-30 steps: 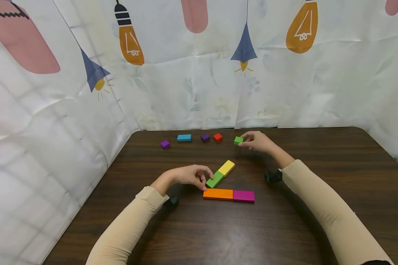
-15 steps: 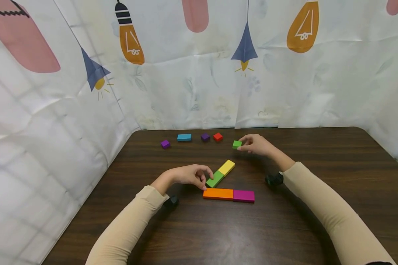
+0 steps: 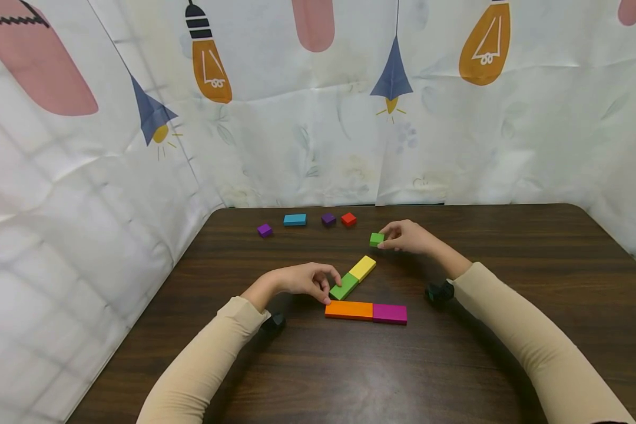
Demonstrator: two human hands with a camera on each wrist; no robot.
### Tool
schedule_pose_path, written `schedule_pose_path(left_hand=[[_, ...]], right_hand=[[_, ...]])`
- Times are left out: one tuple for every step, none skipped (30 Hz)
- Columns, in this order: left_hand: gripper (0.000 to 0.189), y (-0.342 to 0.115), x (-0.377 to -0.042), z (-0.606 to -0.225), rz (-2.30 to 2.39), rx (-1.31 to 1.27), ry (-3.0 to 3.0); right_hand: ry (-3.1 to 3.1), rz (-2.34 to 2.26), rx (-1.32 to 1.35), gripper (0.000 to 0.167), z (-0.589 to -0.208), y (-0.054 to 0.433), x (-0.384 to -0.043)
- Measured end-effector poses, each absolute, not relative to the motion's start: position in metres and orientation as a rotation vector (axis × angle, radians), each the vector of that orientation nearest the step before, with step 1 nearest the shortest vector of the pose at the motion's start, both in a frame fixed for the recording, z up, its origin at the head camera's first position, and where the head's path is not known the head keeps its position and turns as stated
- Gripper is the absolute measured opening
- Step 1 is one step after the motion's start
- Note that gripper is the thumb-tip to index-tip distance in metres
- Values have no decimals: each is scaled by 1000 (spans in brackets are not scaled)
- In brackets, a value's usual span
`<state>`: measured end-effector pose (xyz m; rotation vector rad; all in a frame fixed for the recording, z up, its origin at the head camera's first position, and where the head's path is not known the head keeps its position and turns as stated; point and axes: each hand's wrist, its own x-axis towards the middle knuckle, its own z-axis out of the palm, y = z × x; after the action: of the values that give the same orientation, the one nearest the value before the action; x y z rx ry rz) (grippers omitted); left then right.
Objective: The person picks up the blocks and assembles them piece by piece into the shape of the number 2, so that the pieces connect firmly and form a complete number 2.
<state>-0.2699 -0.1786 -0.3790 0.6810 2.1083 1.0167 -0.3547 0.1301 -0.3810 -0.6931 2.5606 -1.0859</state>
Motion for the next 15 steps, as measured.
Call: schedule_pose_path(left_hand=[[35, -179, -270, -379, 1016, 681, 2108], [35, -179, -270, -378, 1016, 680, 2107], [35, -179, -270, -378, 1016, 680, 2107], [35, -178, -270, -378, 1016, 680, 2106], [35, -178, -270, -378, 1018, 679, 2104], [35, -178, -270, -378, 1019, 678, 2103], [35, -178, -270, -378, 1020, 678, 2103], [35, -178, -269, -378, 1020, 677, 2103], [35, -179, -269, -378, 1021, 678, 2104], [35, -179, -269, -378, 1022, 677, 2105], [35, -179, -269, -378, 1022, 678, 2105], [35, -179, -269, -378, 1022, 678, 2107], [35, -179, -269, -378, 1023, 679, 2106], [35, -179, -269, -379, 1023, 679, 2106], [35, -179, -269, -379, 1023, 680, 2105]], right_hand=[[2559, -1085, -693, 45, -381, 130, -354], [2556, -1083, -694, 45, -382, 130, -354], [2554, -1081, -694, 45, -382, 130, -354], [2553, -1076, -696, 45, -383, 130, -354], [2553, -1070, -697, 45, -383, 130, -354], [2550, -1064, -702, 45, -384, 130, -354], [2549, -1057, -706, 45, -384, 130, -354], [2548, -1050, -712, 44, -384, 130, -354], [2547, -1044, -716, 44, -384, 130, -354], [2548, -1036, -723, 44, -385, 130, -354], [2547, -1031, -725, 44, -385, 130, -354], [2546, -1028, -730, 43, -385, 130, -354], [2548, -1025, -730, 43, -385, 129, -354], [2547, -1024, -728, 43, -385, 129, -354], [2545, -1022, -724, 43, -385, 129, -353]])
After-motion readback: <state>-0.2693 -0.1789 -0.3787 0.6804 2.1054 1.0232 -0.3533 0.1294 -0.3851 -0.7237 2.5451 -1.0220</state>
